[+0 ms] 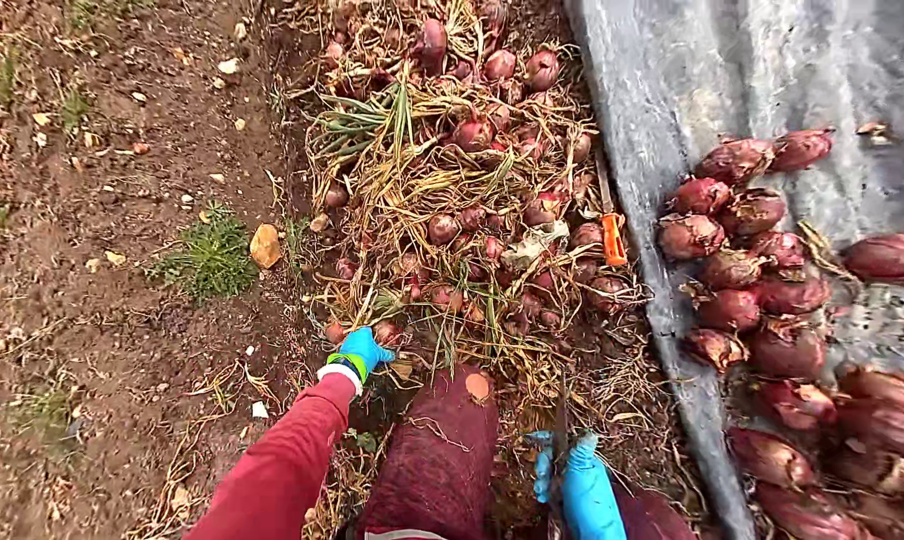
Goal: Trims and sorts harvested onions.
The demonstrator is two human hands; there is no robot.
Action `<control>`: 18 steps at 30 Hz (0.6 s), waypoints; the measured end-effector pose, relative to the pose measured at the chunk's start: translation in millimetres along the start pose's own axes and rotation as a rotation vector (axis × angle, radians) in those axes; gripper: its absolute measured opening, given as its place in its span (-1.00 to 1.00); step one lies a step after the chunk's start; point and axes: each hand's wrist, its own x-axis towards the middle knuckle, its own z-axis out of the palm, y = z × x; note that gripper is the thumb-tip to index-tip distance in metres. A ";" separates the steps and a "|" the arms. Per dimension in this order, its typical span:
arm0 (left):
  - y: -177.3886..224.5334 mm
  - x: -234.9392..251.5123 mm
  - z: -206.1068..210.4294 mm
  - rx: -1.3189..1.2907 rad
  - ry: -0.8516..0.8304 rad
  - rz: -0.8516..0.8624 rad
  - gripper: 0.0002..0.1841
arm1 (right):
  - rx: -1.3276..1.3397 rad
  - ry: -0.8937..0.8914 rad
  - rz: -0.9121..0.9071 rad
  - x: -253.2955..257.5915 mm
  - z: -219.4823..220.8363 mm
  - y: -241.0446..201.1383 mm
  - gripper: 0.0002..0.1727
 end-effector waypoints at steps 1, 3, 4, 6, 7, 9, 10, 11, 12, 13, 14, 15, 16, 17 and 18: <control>7.9 -17.7 -8.4 -0.054 -0.015 0.077 -0.17 | 0.012 -0.025 0.020 6.5 7.3 -2.2 0.09; 34.6 -71.1 -29.0 -0.093 -0.041 0.307 -0.27 | 0.004 -0.159 0.037 15.0 24.0 -5.7 0.06; 47.7 -100.0 -37.3 -0.077 -0.059 0.439 -0.30 | -0.003 -0.252 -0.003 14.3 31.5 -6.7 0.03; 76.3 -151.4 -53.0 0.036 -0.125 0.685 -0.31 | 0.005 -0.378 -0.179 3.9 44.6 -25.3 -0.01; 88.9 -174.9 -58.3 0.109 -0.181 0.775 -0.29 | 0.014 -0.366 -0.275 -6.1 48.8 -39.7 0.02; 99.4 -213.4 -62.6 0.149 -0.304 0.899 -0.29 | -0.006 -0.249 -0.449 -33.3 47.1 -60.8 0.07; 100.1 -227.0 -65.2 0.160 -0.326 0.931 -0.32 | -0.060 -0.191 -0.506 -47.2 41.1 -65.4 0.07; 101.5 -237.9 -69.1 0.227 -0.291 0.940 -0.33 | -0.130 -0.154 -0.535 -58.1 31.7 -65.5 0.04; 105.9 -248.5 -75.6 0.329 -0.214 0.914 -0.32 | -0.195 -0.147 -0.522 -67.0 19.1 -63.9 0.00; 111.5 -259.1 -80.7 0.422 -0.102 0.862 -0.30 | -0.228 -0.147 -0.506 -74.6 4.5 -59.7 -0.03; 116.0 -268.2 -81.8 0.454 0.004 0.805 -0.28 | -0.215 -0.137 -0.489 -83.5 -8.6 -52.9 -0.06; 119.4 -276.6 -78.6 0.405 0.076 0.779 -0.28 | -0.182 -0.105 -0.473 -91.7 -18.9 -45.1 -0.08; 123.3 -288.1 -71.3 0.332 0.112 0.792 -0.30 | -0.173 -0.076 -0.455 -97.2 -27.8 -37.4 -0.07; 127.7 -304.6 -59.8 0.313 0.119 0.844 -0.38 | -0.206 -0.087 -0.434 -101.2 -35.9 -29.4 -0.06; 133.7 -324.1 -45.2 0.372 0.092 0.931 -0.48 | -0.251 -0.134 -0.425 -105.4 -43.4 -23.3 -0.01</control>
